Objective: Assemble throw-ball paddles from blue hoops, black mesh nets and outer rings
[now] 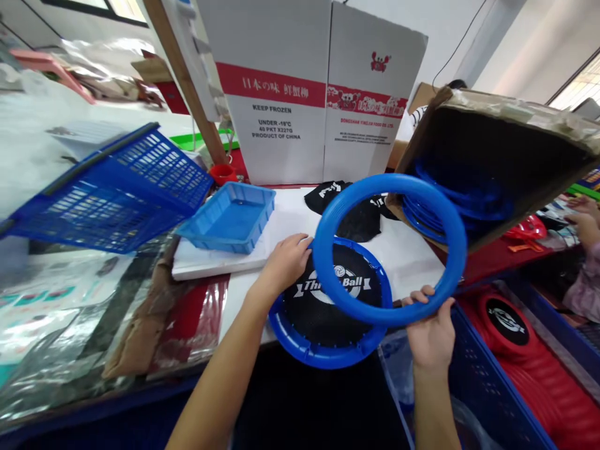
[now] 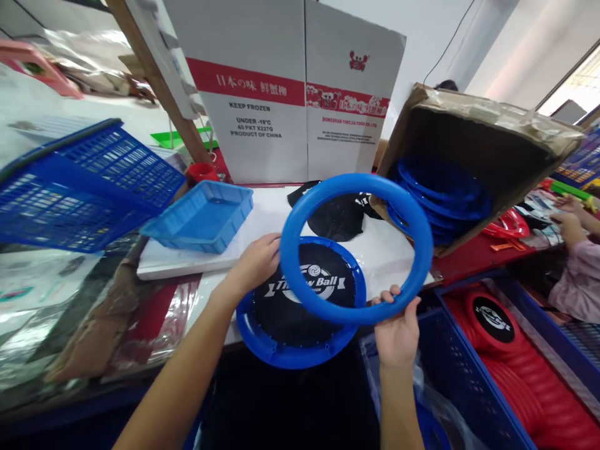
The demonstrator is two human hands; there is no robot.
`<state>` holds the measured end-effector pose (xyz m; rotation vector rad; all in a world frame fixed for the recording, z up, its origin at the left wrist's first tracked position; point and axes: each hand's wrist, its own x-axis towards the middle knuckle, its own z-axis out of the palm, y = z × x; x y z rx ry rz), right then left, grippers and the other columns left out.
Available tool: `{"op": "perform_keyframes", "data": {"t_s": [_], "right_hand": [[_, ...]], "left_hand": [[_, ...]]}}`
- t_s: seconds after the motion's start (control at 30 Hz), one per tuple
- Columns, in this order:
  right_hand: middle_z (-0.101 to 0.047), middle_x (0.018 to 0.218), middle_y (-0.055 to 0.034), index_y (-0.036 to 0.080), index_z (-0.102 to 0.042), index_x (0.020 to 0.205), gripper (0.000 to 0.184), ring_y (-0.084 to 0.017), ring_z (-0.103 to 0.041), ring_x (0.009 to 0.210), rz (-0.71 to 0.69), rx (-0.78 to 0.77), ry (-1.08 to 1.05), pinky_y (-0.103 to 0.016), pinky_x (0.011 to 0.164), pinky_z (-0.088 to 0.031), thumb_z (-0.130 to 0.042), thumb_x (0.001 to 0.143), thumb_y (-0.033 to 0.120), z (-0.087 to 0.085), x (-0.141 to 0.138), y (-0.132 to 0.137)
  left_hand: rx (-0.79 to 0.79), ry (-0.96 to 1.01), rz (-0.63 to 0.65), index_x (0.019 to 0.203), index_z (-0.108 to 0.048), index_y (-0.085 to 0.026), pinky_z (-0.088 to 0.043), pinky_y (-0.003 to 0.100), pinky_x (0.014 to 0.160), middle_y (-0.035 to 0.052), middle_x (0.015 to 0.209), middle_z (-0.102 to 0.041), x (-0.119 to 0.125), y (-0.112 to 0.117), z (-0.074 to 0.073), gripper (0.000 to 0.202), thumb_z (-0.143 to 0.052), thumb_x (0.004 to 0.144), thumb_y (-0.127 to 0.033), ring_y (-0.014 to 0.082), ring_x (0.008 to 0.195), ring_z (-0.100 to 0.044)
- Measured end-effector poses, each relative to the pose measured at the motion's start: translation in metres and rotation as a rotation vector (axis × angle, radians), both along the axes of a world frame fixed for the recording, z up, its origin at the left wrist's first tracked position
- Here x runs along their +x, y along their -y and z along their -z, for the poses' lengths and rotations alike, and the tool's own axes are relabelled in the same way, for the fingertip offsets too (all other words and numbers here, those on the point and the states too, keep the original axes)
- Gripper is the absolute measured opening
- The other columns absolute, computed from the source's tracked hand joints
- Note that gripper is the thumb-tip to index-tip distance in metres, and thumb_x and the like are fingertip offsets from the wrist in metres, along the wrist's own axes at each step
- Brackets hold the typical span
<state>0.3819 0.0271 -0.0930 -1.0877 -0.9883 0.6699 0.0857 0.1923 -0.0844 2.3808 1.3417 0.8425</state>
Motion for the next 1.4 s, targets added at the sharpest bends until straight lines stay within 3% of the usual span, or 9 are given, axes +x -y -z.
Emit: {"op": "perform_keyframes", "data": {"t_s": [0.2,0.37,0.5,0.63,0.9,1.0,1.1,1.23,1.4], "right_hand": [[-0.075,0.093,0.0012,0.039,-0.076,0.092,0.026,-0.019,-0.071,0.074,-0.018,-0.258,-0.366,-0.038,0.071,-0.067,-0.058,0.101,0.055,0.021,-0.024,0.01],[-0.08,0.097,-0.0017,0.034,-0.077,0.096,0.024,-0.023,-0.076,0.079,0.01,-0.355,-0.38,-0.043,0.074,-0.069,-0.07,0.093,0.056,0.01,-0.03,0.004],[-0.082,0.099,-0.0061,0.03,-0.074,0.097,0.034,-0.027,-0.078,0.08,-0.103,-0.442,-0.311,-0.041,0.062,-0.066,-0.079,0.083,0.061,-0.006,-0.028,-0.004],[-0.076,0.074,-0.0029,0.028,-0.071,0.089,0.041,-0.023,-0.071,0.061,-0.221,-0.544,-0.165,-0.033,0.048,-0.056,-0.083,0.075,0.065,-0.014,-0.014,-0.004],[-0.048,0.051,0.0026,0.03,-0.054,0.058,0.038,-0.019,-0.047,0.046,0.105,-0.109,0.951,-0.036,0.048,-0.044,-0.068,0.093,0.038,-0.019,0.011,0.014],[-0.076,0.086,-0.0051,0.036,-0.073,0.092,0.006,-0.029,-0.071,0.078,-0.135,0.127,1.013,-0.048,0.069,-0.061,-0.071,0.089,0.031,-0.029,0.002,0.018],[-0.074,0.131,-0.008,0.042,-0.069,0.132,0.046,-0.036,-0.069,0.119,-0.441,0.18,1.1,-0.06,0.097,-0.059,-0.076,0.088,0.031,-0.046,-0.01,0.012],[-0.077,0.124,-0.0059,0.043,-0.063,0.144,0.054,-0.032,-0.072,0.112,-0.672,0.123,1.015,-0.051,0.096,-0.062,-0.074,0.092,0.032,-0.073,-0.017,-0.008],[-0.078,0.116,-0.0056,0.042,-0.07,0.136,0.04,-0.029,-0.074,0.104,-0.557,0.186,0.959,-0.045,0.091,-0.063,-0.07,0.096,0.04,-0.104,-0.014,-0.024]], "left_hand": [[-0.314,0.785,-0.202,0.11,-0.073,-0.021,-0.056,0.044,0.102,0.0075,0.114,-0.076,-0.024,0.079,0.004,0.026,-0.061,0.093,-0.035,0.0294,0.115,-0.069],[-0.188,1.588,-0.625,0.087,-0.069,-0.023,-0.058,0.023,0.071,-0.0009,0.084,-0.068,-0.013,0.168,0.03,0.008,-0.074,0.082,-0.025,0.0138,0.079,-0.066],[-0.515,1.717,-0.485,0.078,-0.064,-0.023,-0.047,0.023,0.048,-0.0018,0.07,-0.053,0.021,0.232,0.059,0.018,-0.079,0.08,-0.034,0.013,0.058,-0.054],[-0.835,1.615,-0.411,0.117,-0.07,-0.032,-0.062,0.04,0.079,0.0068,0.11,-0.071,0.066,0.268,0.09,0.04,-0.081,0.082,-0.048,0.0256,0.094,-0.073],[-0.816,1.478,-0.171,0.135,-0.059,-0.029,-0.055,0.045,0.106,0.012,0.133,-0.069,0.072,0.232,0.087,0.067,-0.09,0.075,-0.038,0.0284,0.12,-0.069],[-0.843,1.436,-0.106,0.127,-0.063,-0.027,-0.057,0.046,0.104,0.012,0.128,-0.072,0.059,0.216,0.064,0.062,-0.092,0.073,-0.038,0.03,0.119,-0.07],[-0.838,1.429,-0.027,0.117,-0.066,-0.026,-0.058,0.045,0.101,0.0106,0.123,-0.074,0.06,0.206,0.038,0.055,-0.092,0.072,-0.043,0.03,0.116,-0.071],[-0.705,1.508,-0.076,0.112,-0.066,-0.028,-0.062,0.038,0.089,0.0051,0.108,-0.077,0.077,0.195,0.011,0.052,-0.092,0.072,-0.049,0.0227,0.097,-0.074],[-0.575,1.568,-0.168,0.128,-0.062,-0.033,-0.06,0.043,0.1,0.0055,0.117,-0.076,0.092,0.189,-0.003,0.076,-0.095,0.063,-0.057,0.0276,0.115,-0.072]]}}
